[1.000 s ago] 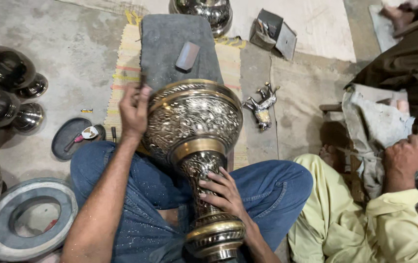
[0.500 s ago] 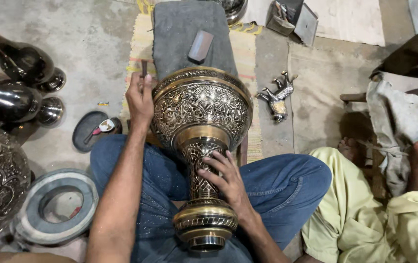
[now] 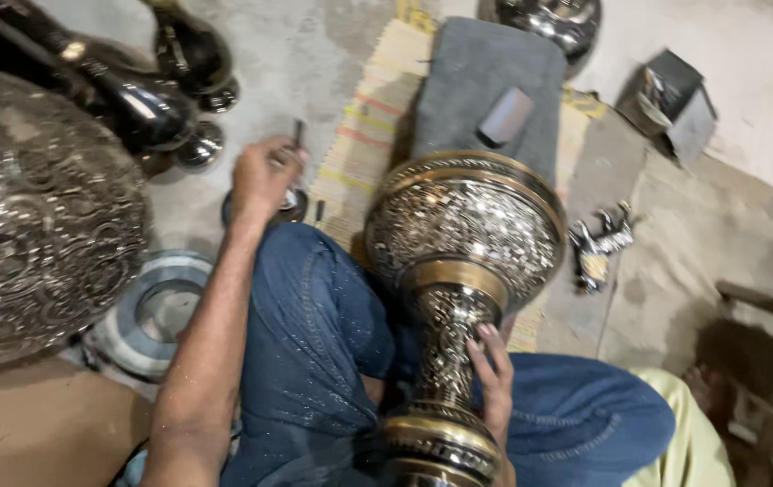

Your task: The person sharpens a metal engraving tool on a stone, then uses a wooden mallet to strike the tool and create intricate patterns on a silver and brass vase.

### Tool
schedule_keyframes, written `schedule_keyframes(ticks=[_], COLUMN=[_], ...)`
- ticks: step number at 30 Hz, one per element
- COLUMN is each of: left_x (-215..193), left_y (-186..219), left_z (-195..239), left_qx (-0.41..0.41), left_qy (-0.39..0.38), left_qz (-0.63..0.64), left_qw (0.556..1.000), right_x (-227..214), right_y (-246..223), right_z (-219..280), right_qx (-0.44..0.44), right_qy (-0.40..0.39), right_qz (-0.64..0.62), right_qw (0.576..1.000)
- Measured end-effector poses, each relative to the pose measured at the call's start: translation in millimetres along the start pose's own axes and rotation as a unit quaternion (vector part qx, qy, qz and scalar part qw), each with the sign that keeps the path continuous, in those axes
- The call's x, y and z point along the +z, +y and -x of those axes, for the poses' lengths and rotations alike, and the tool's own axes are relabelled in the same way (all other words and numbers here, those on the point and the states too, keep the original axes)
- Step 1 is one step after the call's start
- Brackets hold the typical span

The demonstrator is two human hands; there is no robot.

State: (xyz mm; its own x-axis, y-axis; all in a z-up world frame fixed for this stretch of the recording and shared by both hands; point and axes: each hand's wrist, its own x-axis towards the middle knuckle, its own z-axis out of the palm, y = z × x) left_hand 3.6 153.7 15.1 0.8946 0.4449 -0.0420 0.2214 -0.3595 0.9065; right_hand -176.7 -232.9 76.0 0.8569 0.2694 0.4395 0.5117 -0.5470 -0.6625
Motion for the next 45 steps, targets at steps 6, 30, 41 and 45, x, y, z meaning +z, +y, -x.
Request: schedule_keyframes(ticks=[6, 30, 41, 45], left_x=[48.0, 86.5, 97.7, 90.9], left_y=[-46.2, -80.5, -133.4, -127.2], left_z=[-28.8, -67.5, -91.3, -87.9], left_qx=[0.042, -0.137, -0.135, -0.135], left_qy=[-0.215, -0.203, -0.238, -0.237], left_qz=[-0.229, 0.032, 0.205, 0.2], left_qw=[0.948, 0.969, 0.94, 0.941], right_x=[4.4, -17.0, -32.7, -45.5], right_y=[-10.9, 48.7, 52.6, 57.3], right_z=[-0.4, -1.0, -39.8, -84.8], right_qx=[0.014, 0.114, 0.198, 0.147], right_qy=[0.007, 0.093, 0.16, 0.137], right_qz=[0.034, -0.003, -0.029, 0.019], right_qw=[0.999, 0.989, 0.967, 0.979])
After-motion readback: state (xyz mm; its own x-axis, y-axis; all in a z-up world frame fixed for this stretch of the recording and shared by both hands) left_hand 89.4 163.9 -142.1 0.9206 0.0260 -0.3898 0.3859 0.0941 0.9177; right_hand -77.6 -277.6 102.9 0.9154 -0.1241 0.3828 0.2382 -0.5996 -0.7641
